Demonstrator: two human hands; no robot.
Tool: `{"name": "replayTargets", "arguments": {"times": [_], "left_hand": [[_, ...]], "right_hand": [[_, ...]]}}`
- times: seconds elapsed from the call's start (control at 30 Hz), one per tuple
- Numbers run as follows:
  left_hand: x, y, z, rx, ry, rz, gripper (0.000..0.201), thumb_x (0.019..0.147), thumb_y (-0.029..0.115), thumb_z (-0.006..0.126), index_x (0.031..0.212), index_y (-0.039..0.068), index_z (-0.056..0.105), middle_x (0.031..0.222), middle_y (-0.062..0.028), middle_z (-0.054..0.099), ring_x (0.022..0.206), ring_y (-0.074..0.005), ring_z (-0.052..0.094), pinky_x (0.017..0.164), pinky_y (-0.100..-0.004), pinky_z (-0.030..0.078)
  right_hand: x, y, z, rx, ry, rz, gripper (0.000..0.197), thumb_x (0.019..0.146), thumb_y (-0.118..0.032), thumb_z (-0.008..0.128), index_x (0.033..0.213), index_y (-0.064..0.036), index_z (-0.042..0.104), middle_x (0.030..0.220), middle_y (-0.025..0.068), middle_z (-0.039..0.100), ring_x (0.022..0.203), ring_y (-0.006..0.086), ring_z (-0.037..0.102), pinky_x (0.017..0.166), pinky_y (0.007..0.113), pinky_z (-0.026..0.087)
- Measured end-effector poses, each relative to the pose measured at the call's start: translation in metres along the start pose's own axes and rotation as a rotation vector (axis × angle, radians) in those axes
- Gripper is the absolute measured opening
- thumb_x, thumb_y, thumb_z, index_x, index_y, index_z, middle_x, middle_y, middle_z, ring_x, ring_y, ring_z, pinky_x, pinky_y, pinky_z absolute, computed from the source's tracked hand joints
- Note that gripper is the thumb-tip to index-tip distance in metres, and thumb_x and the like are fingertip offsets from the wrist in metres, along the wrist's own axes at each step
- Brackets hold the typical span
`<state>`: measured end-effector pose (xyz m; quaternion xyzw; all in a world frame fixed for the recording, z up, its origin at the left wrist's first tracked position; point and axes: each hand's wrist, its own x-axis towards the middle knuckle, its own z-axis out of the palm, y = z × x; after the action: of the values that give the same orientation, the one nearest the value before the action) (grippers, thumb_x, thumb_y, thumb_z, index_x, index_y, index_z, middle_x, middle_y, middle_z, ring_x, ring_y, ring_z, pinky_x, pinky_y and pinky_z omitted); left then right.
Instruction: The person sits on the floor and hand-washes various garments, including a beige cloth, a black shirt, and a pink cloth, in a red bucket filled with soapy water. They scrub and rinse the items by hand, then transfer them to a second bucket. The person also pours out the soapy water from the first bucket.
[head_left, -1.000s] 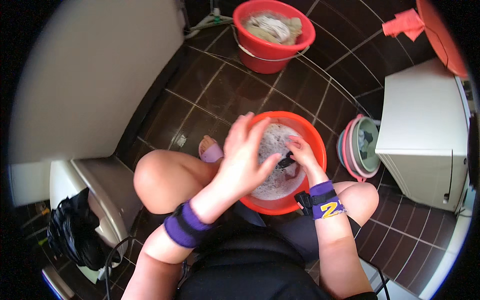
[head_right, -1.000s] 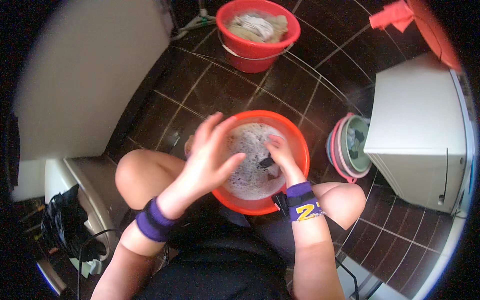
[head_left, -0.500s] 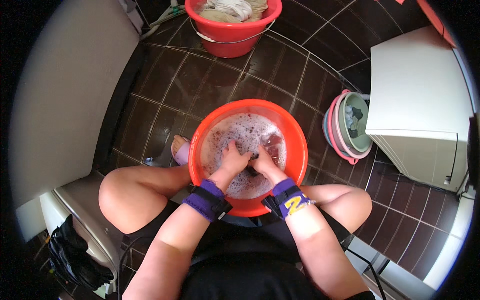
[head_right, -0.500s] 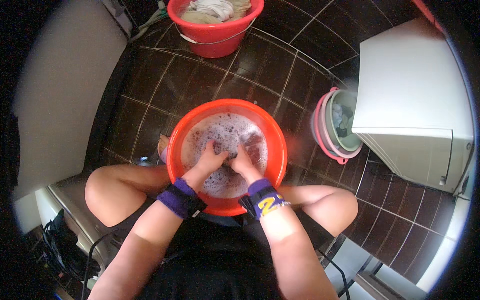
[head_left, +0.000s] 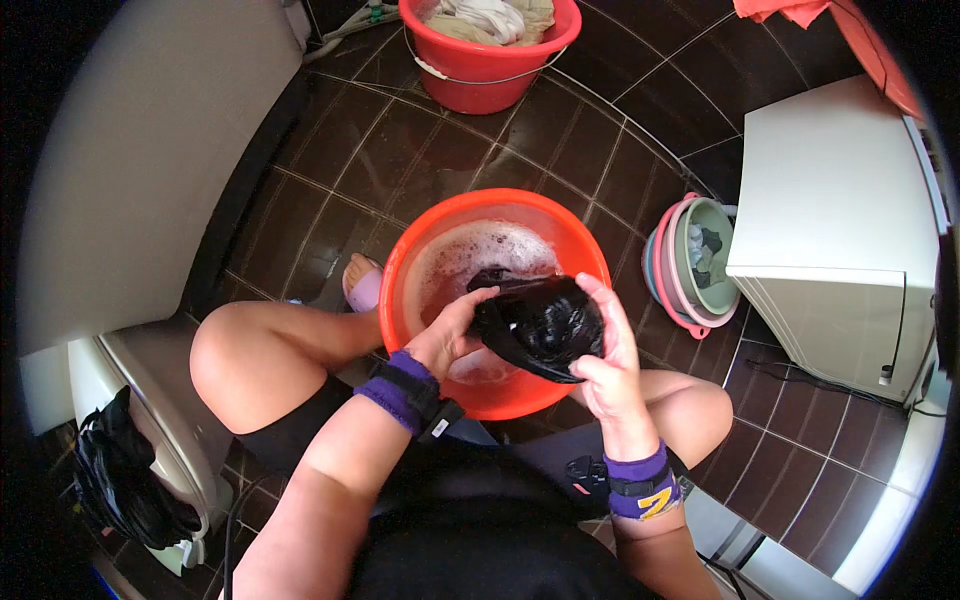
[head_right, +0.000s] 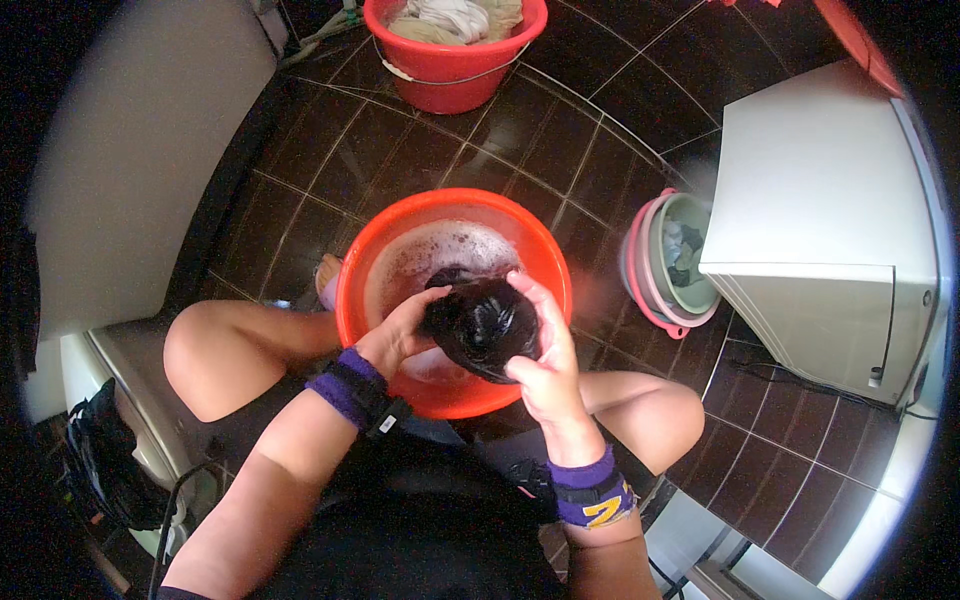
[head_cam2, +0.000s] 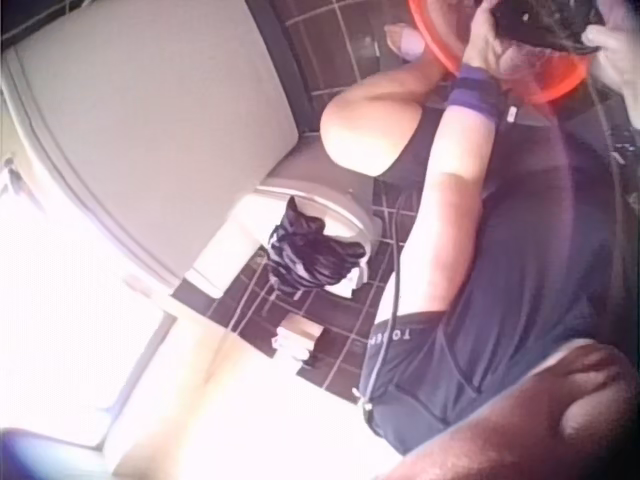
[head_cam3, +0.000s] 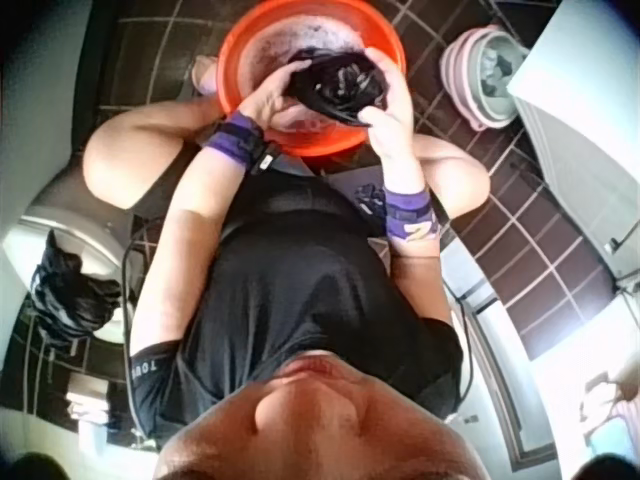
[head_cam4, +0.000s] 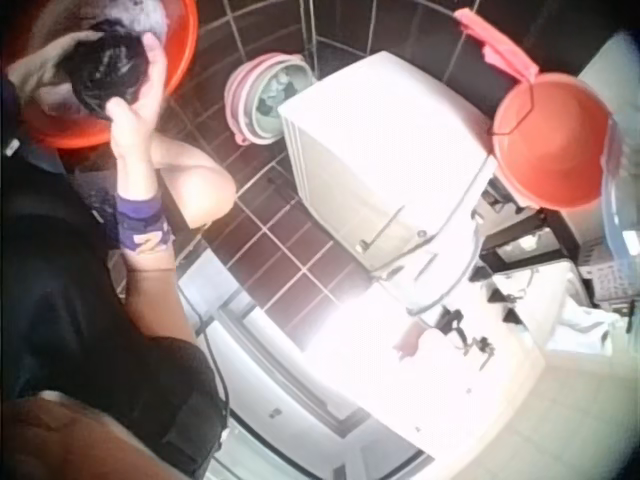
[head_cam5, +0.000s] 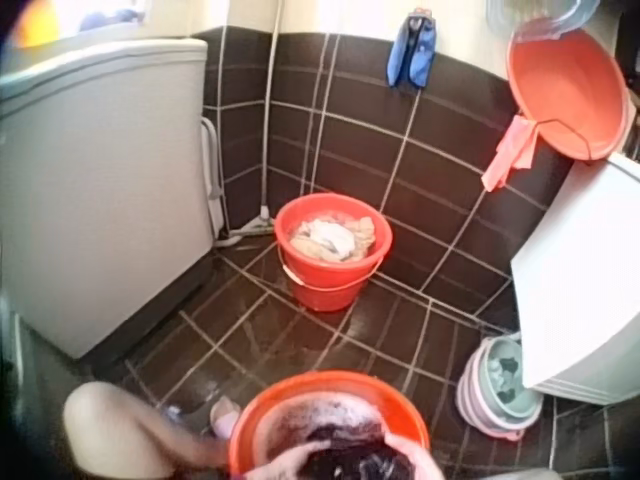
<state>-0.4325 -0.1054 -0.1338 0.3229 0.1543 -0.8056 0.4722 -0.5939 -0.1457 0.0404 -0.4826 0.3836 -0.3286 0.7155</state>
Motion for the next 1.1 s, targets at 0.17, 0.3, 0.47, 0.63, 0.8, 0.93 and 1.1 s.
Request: {"name": "replayTargets", "arguments": {"times": [0.17, 0.3, 0.47, 0.63, 0.8, 0.93, 1.1], "left_hand": [[-0.035, 0.008, 0.024, 0.046, 0.126, 0.25, 0.025, 0.083, 0.001, 0.043, 0.104, 0.006, 0.055, 0.092, -0.0089, 0.062, 0.086, -0.0257, 0.062, 0.075, -0.0429, 0.053], [-0.003, 0.007, -0.039, 0.081, 0.166, 0.391, 0.018, 0.082, 0.005, 0.042, 0.094, 0.008, 0.054, 0.095, -0.0054, 0.06, 0.087, -0.0238, 0.059, 0.078, -0.0397, 0.051], [-0.026, 0.0, -0.015, 0.513, 0.401, 0.621, 0.013, 0.076, 0.013, 0.059, 0.084, 0.007, 0.052, 0.086, -0.0045, 0.052, 0.081, -0.0182, 0.049, 0.075, -0.0305, 0.041], [-0.047, -0.005, 0.016, 0.914, 0.503, 0.902, 0.023, 0.076, 0.019, 0.066, 0.076, 0.003, 0.05, 0.091, -0.0105, 0.048, 0.084, -0.0211, 0.048, 0.077, -0.0314, 0.04], [-0.076, 0.004, 0.042, 1.034, 0.212, 1.125, 0.018, 0.075, 0.011, 0.063, 0.075, 0.002, 0.047, 0.085, -0.0089, 0.046, 0.082, -0.0207, 0.048, 0.076, -0.0291, 0.04], [-0.084, -0.01, 0.045, 1.333, 0.097, 1.207, 0.018, 0.067, 0.013, 0.065, 0.076, 0.005, 0.051, 0.088, -0.0104, 0.048, 0.086, -0.0274, 0.048, 0.079, -0.0357, 0.041], [-0.087, -0.051, 0.058, 1.372, -0.036, 0.986, 0.021, 0.073, 0.019, 0.067, 0.086, 0.007, 0.054, 0.09, -0.0134, 0.048, 0.087, -0.0336, 0.052, 0.077, -0.0399, 0.044]], "right_hand": [[0.007, -0.011, -0.023, 0.029, 0.078, 0.004, 0.083, 0.051, 0.014, 0.041, 0.132, -0.0021, 0.044, 0.128, 0.0077, 0.049, 0.118, 0.0193, 0.049, 0.1, 0.026, 0.038], [0.018, 0.033, -0.044, -0.12, 0.114, -0.039, 0.083, 0.053, 0.015, 0.041, 0.134, -0.0037, 0.044, 0.133, 0.0083, 0.048, 0.123, 0.0187, 0.045, 0.098, 0.024, 0.037], [0.023, 0.093, -0.054, -0.324, 0.007, 0.017, 0.073, 0.058, 0.017, 0.046, 0.129, -0.0013, 0.046, 0.13, 0.0106, 0.049, 0.127, 0.0224, 0.041, 0.108, 0.03, 0.028], [0.022, 0.137, -0.063, -0.604, -0.149, 0.102, 0.061, 0.071, 0.004, 0.058, 0.13, -0.006, 0.045, 0.116, 0.0147, 0.057, 0.112, 0.0231, 0.054, 0.096, 0.031, 0.041], [0.018, 0.135, -0.055, -1.185, 0.129, -0.169, 0.04, 0.078, -0.01, 0.068, 0.117, -0.0053, 0.059, 0.115, 0.0167, 0.06, 0.104, 0.0247, 0.058, 0.09, 0.032, 0.045], [0.032, 0.077, -0.008, -0.008, 0.11, 0.461, 0.036, 0.093, -0.034, 0.057, 0.111, -0.0036, 0.062, 0.094, 0.0014, 0.063, 0.088, 0.0112, 0.06, 0.077, 0.024, 0.047], [0.036, 0.09, -0.028, -0.111, -0.018, 0.432, 0.022, 0.091, -0.019, 0.058, 0.106, -0.0022, 0.062, 0.093, 0.0016, 0.064, 0.082, 0.0082, 0.057, 0.072, 0.021, 0.046]]}}
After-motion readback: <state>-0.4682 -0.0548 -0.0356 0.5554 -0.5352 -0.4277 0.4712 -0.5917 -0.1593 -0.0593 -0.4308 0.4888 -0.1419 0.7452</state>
